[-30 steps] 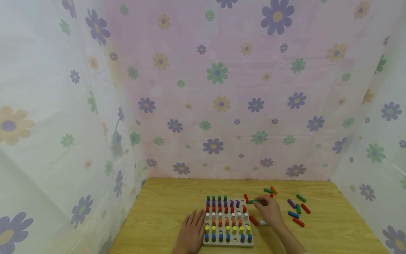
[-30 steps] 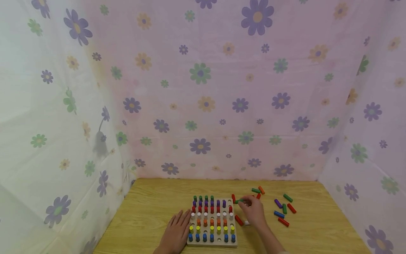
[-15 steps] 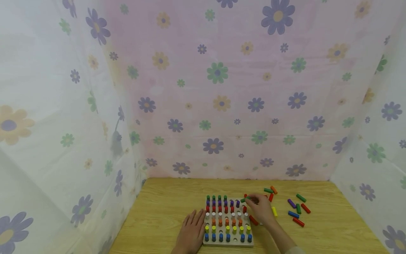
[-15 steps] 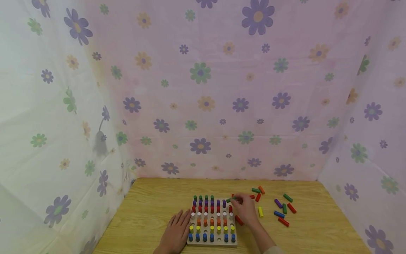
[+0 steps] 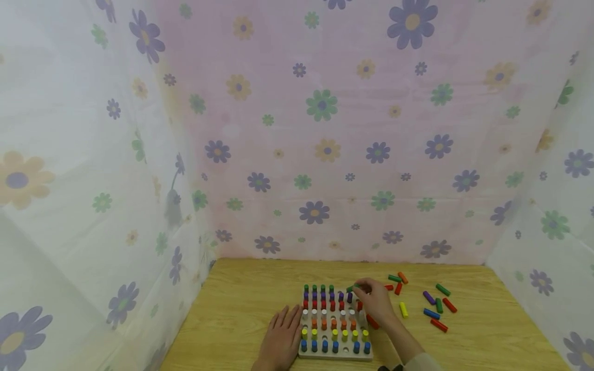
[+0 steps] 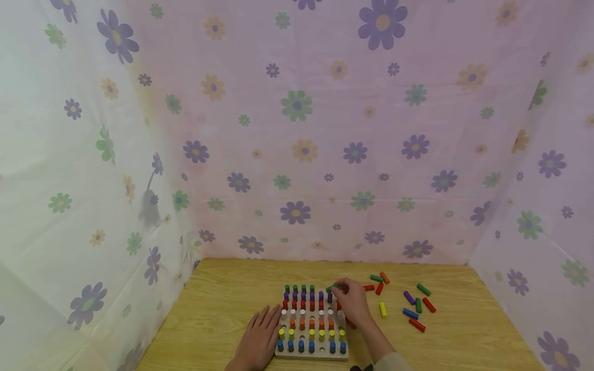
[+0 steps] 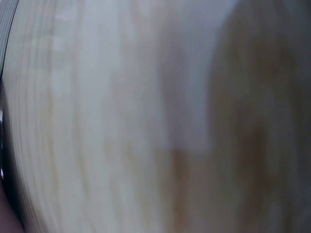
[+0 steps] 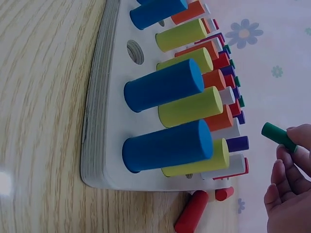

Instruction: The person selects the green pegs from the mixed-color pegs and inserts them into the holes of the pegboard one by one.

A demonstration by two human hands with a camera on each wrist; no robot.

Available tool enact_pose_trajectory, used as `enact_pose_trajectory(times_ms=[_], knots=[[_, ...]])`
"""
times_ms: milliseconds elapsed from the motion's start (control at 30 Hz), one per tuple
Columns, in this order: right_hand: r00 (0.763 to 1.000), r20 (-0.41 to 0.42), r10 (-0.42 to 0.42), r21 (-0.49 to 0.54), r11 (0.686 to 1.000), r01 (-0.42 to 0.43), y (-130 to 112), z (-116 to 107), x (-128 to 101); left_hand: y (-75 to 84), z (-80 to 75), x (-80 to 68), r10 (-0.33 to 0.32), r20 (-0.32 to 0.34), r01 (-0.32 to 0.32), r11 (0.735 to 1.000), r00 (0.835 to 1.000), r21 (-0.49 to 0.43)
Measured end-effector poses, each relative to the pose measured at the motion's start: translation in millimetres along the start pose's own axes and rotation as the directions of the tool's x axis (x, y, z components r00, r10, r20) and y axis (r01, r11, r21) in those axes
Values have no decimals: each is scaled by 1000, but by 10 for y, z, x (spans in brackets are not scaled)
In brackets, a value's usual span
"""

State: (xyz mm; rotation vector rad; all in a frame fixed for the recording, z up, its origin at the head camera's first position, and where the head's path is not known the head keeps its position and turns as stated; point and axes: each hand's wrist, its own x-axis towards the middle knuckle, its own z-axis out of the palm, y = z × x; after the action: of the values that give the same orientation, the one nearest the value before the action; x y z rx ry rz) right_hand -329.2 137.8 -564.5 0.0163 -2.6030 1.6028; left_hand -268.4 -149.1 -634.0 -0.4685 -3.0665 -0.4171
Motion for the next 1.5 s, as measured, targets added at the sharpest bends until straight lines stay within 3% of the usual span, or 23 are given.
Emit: enact_pose_trajectory(times_ms=[267,700,1033,1500], knots=[[998,9,-54,-72,996,55,-29,106,69,-12,-17,-8,7,-6,-7,1000,1000,-6],[1000,16,-24,-141,990,26,-22,258,166,-25,3,-27,12,-11,-12,1000,1000,-6],[996,38,-75,-161,984,80,35,327,201,-23,2,-32,0,11,0,1000,1000,-13],[992,67,-104,-244,963,117,-15,360,231,-35,27,-19,8,-13,-8,1000,1000,5]])
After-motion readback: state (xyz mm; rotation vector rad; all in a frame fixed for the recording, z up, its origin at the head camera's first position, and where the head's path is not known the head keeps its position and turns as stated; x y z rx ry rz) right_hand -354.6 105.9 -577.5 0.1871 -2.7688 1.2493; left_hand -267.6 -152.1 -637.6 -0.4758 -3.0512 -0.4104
